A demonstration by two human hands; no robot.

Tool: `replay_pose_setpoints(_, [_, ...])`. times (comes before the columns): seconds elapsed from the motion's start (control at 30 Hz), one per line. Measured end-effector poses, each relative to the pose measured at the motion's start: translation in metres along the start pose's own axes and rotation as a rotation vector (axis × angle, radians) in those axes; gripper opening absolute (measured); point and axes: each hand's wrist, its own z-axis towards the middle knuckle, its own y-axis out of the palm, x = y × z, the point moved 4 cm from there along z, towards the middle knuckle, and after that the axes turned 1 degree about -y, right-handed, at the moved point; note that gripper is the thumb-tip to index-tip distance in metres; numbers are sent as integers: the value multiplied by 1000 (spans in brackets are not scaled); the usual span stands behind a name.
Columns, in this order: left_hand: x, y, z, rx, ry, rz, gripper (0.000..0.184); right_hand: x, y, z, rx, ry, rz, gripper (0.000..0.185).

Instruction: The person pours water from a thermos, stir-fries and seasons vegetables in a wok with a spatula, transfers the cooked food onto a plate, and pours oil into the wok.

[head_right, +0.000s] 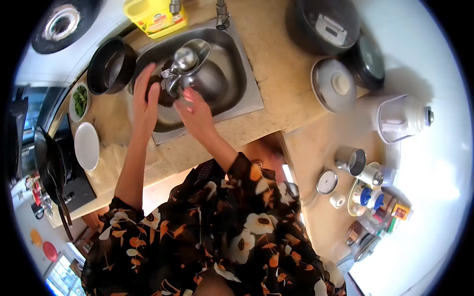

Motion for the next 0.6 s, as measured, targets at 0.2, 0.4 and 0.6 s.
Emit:
replay_pose_setpoints(0.2, [-42,13,-108,-250,-396,-11,24,-15,47,39,61,235,506,23])
replay_pose_setpoints(0.4, [-31,14,-132,-398,-190,-46,27,-20,25,39,338,118,374,22])
replay_pose_setpoints(0.6, [-17,22,-132,-469,15,-39,23,-72,-22,31,318,-30,276,24])
